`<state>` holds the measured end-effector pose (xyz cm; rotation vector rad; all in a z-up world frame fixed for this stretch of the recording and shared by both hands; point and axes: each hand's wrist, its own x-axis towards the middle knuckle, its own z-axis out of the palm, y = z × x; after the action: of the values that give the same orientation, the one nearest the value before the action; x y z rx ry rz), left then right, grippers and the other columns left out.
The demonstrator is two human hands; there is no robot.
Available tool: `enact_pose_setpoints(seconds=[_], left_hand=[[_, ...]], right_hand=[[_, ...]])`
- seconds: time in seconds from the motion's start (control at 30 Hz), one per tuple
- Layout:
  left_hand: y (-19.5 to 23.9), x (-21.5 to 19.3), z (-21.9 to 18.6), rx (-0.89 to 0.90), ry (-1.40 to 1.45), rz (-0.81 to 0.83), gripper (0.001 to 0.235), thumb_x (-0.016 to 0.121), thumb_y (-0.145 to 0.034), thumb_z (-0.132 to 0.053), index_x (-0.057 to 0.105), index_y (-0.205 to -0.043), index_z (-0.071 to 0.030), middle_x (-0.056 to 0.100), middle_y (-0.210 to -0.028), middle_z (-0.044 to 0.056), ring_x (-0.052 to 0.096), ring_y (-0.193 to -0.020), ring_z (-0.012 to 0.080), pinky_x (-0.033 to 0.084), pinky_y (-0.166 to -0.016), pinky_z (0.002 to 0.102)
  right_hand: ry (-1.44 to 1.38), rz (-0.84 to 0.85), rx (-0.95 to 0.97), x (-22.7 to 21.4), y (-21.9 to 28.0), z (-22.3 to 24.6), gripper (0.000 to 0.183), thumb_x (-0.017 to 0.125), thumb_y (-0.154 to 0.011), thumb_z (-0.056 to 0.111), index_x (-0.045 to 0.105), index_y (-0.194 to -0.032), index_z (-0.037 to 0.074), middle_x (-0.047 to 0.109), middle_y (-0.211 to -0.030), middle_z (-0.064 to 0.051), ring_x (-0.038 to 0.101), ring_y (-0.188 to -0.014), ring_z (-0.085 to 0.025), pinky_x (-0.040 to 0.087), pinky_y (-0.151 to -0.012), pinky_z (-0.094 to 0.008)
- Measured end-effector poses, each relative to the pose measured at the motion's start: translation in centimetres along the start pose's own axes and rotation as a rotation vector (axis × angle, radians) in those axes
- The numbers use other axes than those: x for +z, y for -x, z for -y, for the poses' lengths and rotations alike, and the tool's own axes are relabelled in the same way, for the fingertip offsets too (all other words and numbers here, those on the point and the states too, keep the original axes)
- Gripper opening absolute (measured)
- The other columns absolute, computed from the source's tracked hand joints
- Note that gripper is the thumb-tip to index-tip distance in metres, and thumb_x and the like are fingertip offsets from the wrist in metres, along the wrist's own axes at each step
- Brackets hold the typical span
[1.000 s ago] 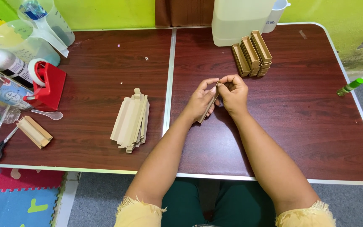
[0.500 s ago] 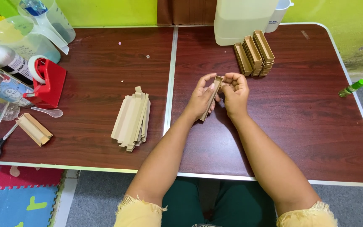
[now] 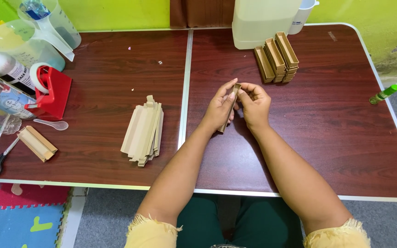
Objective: The person assembles small rectangular cardboard boxes by hand. They fold the flaps and tuck them into slots to form the box shape, then place each completed box into a stack on the right side of the table.
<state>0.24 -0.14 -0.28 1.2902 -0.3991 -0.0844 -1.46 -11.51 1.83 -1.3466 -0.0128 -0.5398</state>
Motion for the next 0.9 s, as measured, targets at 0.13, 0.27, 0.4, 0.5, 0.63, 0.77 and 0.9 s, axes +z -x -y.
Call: enact_pose_setpoints(seconds=[0.13,0.27,0.4,0.5,0.63,0.77,0.9], left_hand=[[-0.2,-0.1,0.3,-0.007,-0.044,-0.001,0.041,0.046,-0.110,-0.019,0.048,-0.150,-0.024,0.065,-0.077,0.018,0.063,-0.045,0.0191,0.053,-0.032,0.024],[-0.5,-0.5,0.9,0.017,-0.072,-0.016,0.040,0.053,-0.107,-0.018,0.054,-0.146,-0.027,0.068,-0.080,0.016,0.067,-0.054,0.0190,0.058,-0.040,0.025],[-1.4,-1.4,1.7,0.032,0.043,-0.086,0.042,0.062,-0.102,-0.013,0.061,-0.142,-0.026,0.071,-0.090,0.009,0.069,-0.070,0.0132,0.063,-0.056,0.025],[-1.0,-1.2,-0.1,0.023,0.152,-0.190,0.041,0.062,-0.101,-0.009,0.061,-0.141,-0.021,0.072,-0.095,0.010,0.070,-0.077,0.0137,0.063,-0.065,0.024],[-1.6,-2.5,0.9,0.058,0.242,-0.272,0.041,0.063,-0.101,-0.008,0.060,-0.141,-0.016,0.071,-0.100,0.008,0.072,-0.085,0.0175,0.065,-0.073,0.030],[-2.0,-3.0,1.6,0.111,0.210,-0.333,0.042,0.067,-0.099,-0.005,0.060,-0.139,-0.014,0.072,-0.099,0.007,0.072,-0.086,0.0157,0.065,-0.074,0.030],[-2.1,-3.2,1.4,0.112,0.065,-0.423,0.036,0.075,-0.095,-0.009,0.067,-0.129,-0.015,0.075,-0.097,0.007,0.072,-0.084,0.0127,0.064,-0.073,0.027]], right_hand=[[0.020,0.000,-0.013,-0.1,0.1,0.1,0.017,0.070,-0.092,-0.003,0.072,-0.109,0.000,0.070,-0.086,-0.009,0.066,-0.072,-0.010,0.056,-0.064,-0.024],[0.029,0.003,-0.023,-0.6,-0.6,-1.2,0.016,0.071,-0.092,-0.003,0.072,-0.108,0.000,0.070,-0.087,-0.008,0.065,-0.072,-0.009,0.057,-0.062,-0.024],[0.014,0.106,-0.038,-0.3,-0.3,-0.5,0.028,0.075,-0.091,0.001,0.071,-0.119,0.003,0.073,-0.098,-0.008,0.068,-0.085,-0.011,0.059,-0.070,-0.026],[0.111,0.307,-0.110,-1.0,-0.7,-3.2,0.058,0.080,-0.086,0.004,0.062,-0.141,0.007,0.068,-0.118,-0.009,0.068,-0.101,-0.018,0.060,-0.080,-0.031],[0.257,0.512,-0.140,-0.6,0.4,-2.1,0.098,0.084,-0.077,0.005,0.035,-0.162,0.012,0.052,-0.127,-0.024,0.062,-0.105,-0.036,0.058,-0.087,-0.050],[0.654,0.656,-0.065,-0.1,0.8,-0.4,0.107,0.077,-0.078,0.006,0.017,-0.166,0.015,0.047,-0.141,-0.024,0.053,-0.129,-0.049,0.049,-0.106,-0.058],[0.882,0.651,-0.091,-0.6,0.4,-1.5,0.091,0.060,-0.083,0.001,0.025,-0.165,0.019,0.054,-0.133,-0.015,0.062,-0.117,-0.045,0.054,-0.098,-0.055]])
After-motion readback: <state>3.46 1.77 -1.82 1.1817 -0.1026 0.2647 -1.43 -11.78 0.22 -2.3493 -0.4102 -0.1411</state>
